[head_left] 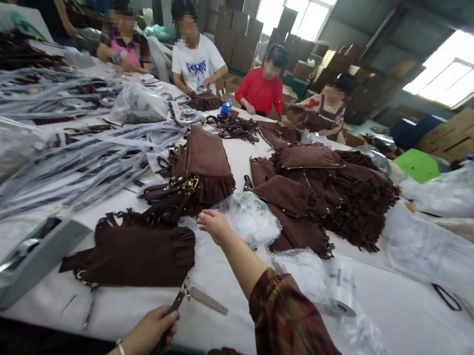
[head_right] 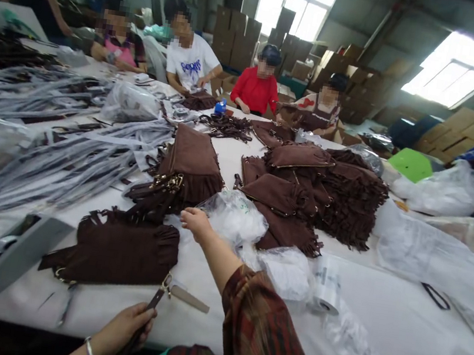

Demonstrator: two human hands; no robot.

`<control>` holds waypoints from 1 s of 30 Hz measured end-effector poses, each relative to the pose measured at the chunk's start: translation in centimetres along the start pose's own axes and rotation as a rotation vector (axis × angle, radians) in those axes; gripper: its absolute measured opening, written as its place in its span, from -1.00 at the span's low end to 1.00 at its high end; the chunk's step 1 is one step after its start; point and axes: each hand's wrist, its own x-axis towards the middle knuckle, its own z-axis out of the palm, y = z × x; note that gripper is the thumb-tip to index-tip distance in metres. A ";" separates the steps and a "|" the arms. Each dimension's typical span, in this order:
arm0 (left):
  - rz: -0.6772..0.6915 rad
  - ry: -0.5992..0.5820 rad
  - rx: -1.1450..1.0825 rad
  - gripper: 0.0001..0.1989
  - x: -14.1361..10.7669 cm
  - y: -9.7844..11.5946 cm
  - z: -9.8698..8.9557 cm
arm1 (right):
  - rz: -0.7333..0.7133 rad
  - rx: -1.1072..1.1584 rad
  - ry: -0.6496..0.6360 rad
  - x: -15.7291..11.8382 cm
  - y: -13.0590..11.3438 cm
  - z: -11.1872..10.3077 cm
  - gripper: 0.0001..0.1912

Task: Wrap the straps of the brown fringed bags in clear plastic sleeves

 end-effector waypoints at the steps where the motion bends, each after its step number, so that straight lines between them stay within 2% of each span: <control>1: 0.016 0.000 0.093 -0.70 0.5 0.3 -0.4 | 0.037 0.074 0.003 0.4 0.5 1.2 -0.80; 6: 0.096 -0.052 0.382 -0.76 2.5 2.5 -4.2 | 0.163 0.171 0.001 2.5 2.2 6.2 -0.89; 9: 0.137 -0.075 0.459 -0.79 3.6 3.5 -6.8 | 0.207 0.235 -0.010 5.0 1.1 7.5 -0.92; 11: 0.145 -0.087 0.536 -0.83 4.4 4.1 -8.2 | 0.247 0.336 -0.005 6.9 -0.3 7.9 -0.84; 14: 0.188 -0.116 0.699 -0.89 5.4 5.1 -9.7 | 0.276 0.506 0.020 9.1 -2.4 7.8 -0.77; 16: 0.225 -0.155 0.776 -0.90 6.0 5.7 -10.2 | 0.246 0.544 0.032 10.3 -3.9 7.5 -0.77; 22: 0.199 -0.248 0.809 -0.88 7.4 6.2 -11.1 | 0.088 0.463 0.112 13.5 -7.4 5.1 -0.76; 25: 0.186 -0.276 0.800 -0.84 7.9 6.0 -11.4 | 0.070 0.356 0.142 14.4 -7.8 4.0 -0.76; 30: 0.178 -0.330 0.810 -0.81 8.4 6.3 -11.9 | -0.010 -0.124 0.229 14.1 -6.1 3.4 -0.66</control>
